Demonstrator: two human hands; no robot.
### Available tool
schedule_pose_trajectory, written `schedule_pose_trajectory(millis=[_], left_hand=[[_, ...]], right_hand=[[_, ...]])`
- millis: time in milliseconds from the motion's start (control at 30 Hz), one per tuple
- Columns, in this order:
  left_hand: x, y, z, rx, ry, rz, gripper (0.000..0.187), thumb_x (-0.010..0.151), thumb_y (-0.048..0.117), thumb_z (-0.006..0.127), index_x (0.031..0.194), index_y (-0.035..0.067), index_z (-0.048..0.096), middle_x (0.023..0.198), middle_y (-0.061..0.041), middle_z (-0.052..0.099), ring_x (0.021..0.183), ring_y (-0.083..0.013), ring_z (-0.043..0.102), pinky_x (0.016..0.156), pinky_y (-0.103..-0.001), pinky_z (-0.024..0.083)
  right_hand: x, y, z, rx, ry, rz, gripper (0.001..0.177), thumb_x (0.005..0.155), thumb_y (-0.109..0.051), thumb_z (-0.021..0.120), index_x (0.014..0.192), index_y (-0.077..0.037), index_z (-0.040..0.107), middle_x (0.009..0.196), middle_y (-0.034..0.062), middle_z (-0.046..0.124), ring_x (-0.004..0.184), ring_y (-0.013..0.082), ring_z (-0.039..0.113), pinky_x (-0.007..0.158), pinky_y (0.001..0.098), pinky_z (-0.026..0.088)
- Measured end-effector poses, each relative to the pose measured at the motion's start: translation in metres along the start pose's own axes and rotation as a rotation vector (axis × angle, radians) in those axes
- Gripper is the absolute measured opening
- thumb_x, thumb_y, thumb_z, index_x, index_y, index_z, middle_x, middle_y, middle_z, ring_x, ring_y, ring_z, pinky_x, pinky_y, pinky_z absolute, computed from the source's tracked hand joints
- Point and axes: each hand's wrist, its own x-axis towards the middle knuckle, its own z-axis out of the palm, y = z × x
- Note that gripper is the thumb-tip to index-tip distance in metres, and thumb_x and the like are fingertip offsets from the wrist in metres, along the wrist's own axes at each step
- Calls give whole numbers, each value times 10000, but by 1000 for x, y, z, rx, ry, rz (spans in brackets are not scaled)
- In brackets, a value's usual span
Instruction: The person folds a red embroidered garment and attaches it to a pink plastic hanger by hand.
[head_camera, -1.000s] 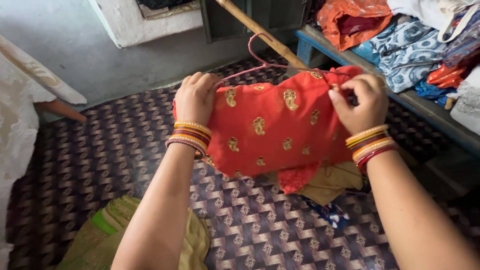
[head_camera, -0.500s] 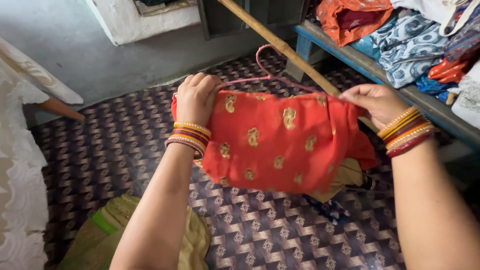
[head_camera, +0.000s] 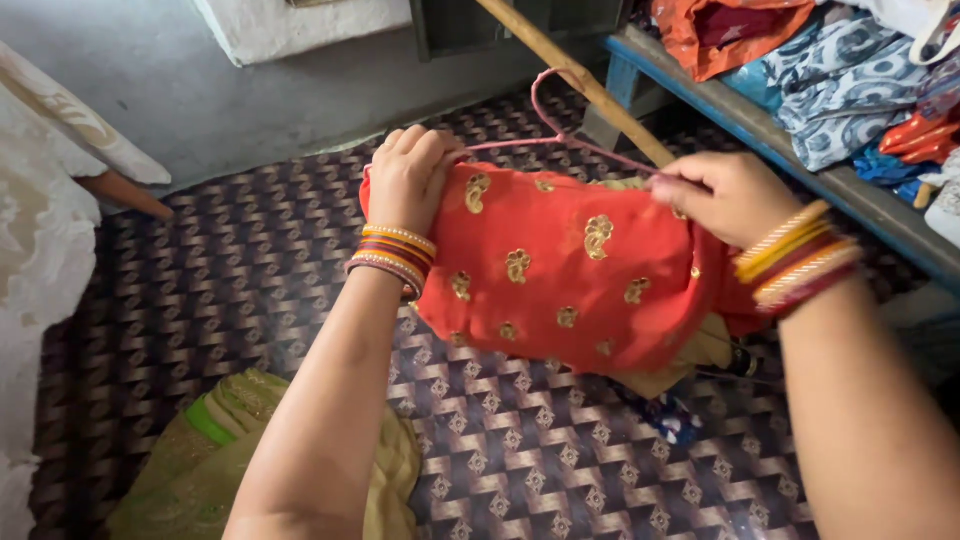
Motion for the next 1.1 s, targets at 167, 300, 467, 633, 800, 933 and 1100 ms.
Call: schedule_pose_trajectory(millis=[167, 300, 467, 633, 800, 933, 1100], left_hand=[[1, -1, -9, 64, -11, -47, 132, 906, 156, 772, 1001, 98, 701, 959, -70, 686, 916, -313, 628, 840, -432, 503], [-19, -40, -14, -110, 143, -172, 662, 839, 316, 891, 1352, 100, 532, 1345, -110, 574, 1249, -299, 565, 1090, -417, 452], [-79, -117, 16, -1032, 83, -714, 987, 887, 594, 748, 1620, 175, 236, 1619, -93, 419, 1480, -234, 447, 1239, -435, 362], [-140, -134, 20, -1354, -186, -1365, 875, 846, 591, 692, 1527, 114, 423, 1495, -86, 562, 1343, -252, 556, 1156, -474, 424], [-140, -129, 6, -1083, -480, -1395, 832, 807, 585, 717, 1460, 124, 486, 1454, -46, 600, 1327, -196, 565, 1143, -401, 421], [-115, -105, -17, -1004, -586, -1650, 788, 789, 615, 718, 1358, 75, 642, 1410, -98, 671, 1268, -221, 638, 1100, -387, 477], [-107, -96, -34, -587, -760, -1833, 885, 749, 736, 646, 1337, 75, 677, 1411, -164, 680, 1223, -296, 658, 1045, -440, 506]], right_hand=[[-4, -15, 19, -71, 344, -227, 155, 1018, -121, 720, 1095, 13, 736, 990, 171, 733, 857, 280, 717, 760, 344, 539], [-3, -16, 22, -93, 416, -318, 115, 1025, -83, 744, 1086, 16, 743, 973, 172, 726, 835, 282, 713, 752, 347, 548], [1, -15, 28, -108, 458, -368, 103, 1033, -74, 759, 1039, 28, 740, 950, 174, 729, 855, 293, 717, 759, 350, 550], [6, -12, 37, -139, 492, -388, 103, 1045, -83, 768, 1040, 17, 744, 960, 170, 729, 846, 290, 721, 753, 333, 554], [10, -8, 52, -91, 441, -233, 110, 1014, -115, 766, 1065, -18, 761, 956, 165, 728, 831, 301, 719, 730, 361, 538], [19, 6, 65, -88, 354, -87, 172, 985, -177, 771, 1073, -29, 772, 962, 173, 736, 832, 299, 730, 752, 362, 545], [38, 49, 112, 155, 155, 71, 250, 931, -245, 721, 1060, -33, 754, 969, 140, 775, 858, 237, 747, 786, 334, 554]])
